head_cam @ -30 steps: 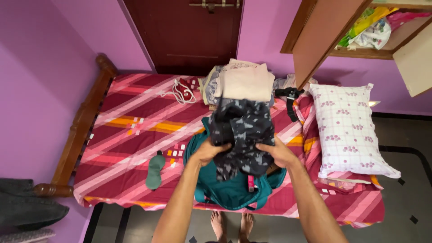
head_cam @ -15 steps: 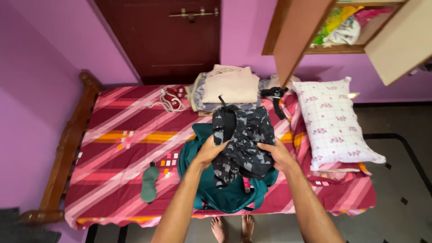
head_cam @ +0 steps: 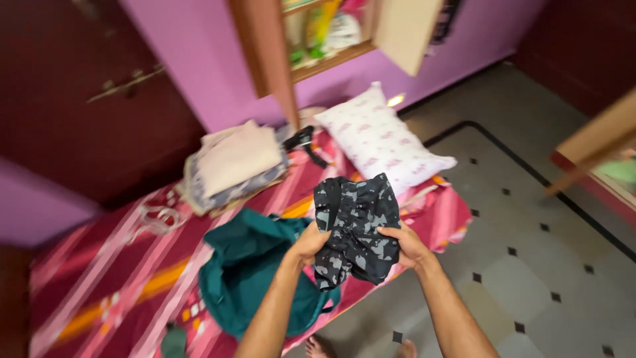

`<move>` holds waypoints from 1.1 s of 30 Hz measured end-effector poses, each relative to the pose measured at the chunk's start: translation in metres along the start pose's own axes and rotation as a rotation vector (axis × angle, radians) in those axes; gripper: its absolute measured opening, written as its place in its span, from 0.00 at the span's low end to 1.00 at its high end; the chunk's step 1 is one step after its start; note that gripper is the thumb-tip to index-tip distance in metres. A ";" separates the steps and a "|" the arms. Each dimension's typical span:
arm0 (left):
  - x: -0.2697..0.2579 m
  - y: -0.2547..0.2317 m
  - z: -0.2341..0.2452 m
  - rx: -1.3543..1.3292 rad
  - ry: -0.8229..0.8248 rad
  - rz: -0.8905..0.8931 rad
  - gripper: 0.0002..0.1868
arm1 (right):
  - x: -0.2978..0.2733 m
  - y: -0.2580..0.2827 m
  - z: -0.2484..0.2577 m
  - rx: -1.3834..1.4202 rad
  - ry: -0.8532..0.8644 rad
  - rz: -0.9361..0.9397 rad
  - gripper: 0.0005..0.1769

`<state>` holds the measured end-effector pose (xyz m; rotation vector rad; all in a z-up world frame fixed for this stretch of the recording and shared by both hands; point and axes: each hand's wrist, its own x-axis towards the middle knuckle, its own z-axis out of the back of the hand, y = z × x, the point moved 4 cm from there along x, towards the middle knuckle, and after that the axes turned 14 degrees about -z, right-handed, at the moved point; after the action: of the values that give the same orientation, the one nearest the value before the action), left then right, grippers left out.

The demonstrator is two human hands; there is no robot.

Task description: The person removes various folded clothes, skincare bottles, and a sleep mask from a green bag on a bed and places them onto different shelves inside a wooden closet.

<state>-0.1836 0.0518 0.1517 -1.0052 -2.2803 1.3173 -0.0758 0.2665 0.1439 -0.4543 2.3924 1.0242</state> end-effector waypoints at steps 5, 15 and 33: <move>0.062 0.030 -0.109 0.266 0.094 0.040 0.23 | -0.076 0.031 0.069 0.118 -0.135 0.140 0.30; 0.146 0.134 -0.354 0.832 0.390 -0.191 0.24 | -0.219 0.059 0.261 0.317 -0.317 0.386 0.25; 0.270 0.346 -0.718 0.182 0.862 0.396 0.33 | -0.508 0.150 0.522 0.638 -0.733 0.761 0.32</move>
<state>0.1881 0.8042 0.2153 -1.6093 -1.3389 0.9120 0.4315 0.8074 0.2036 0.9541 2.0117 0.4754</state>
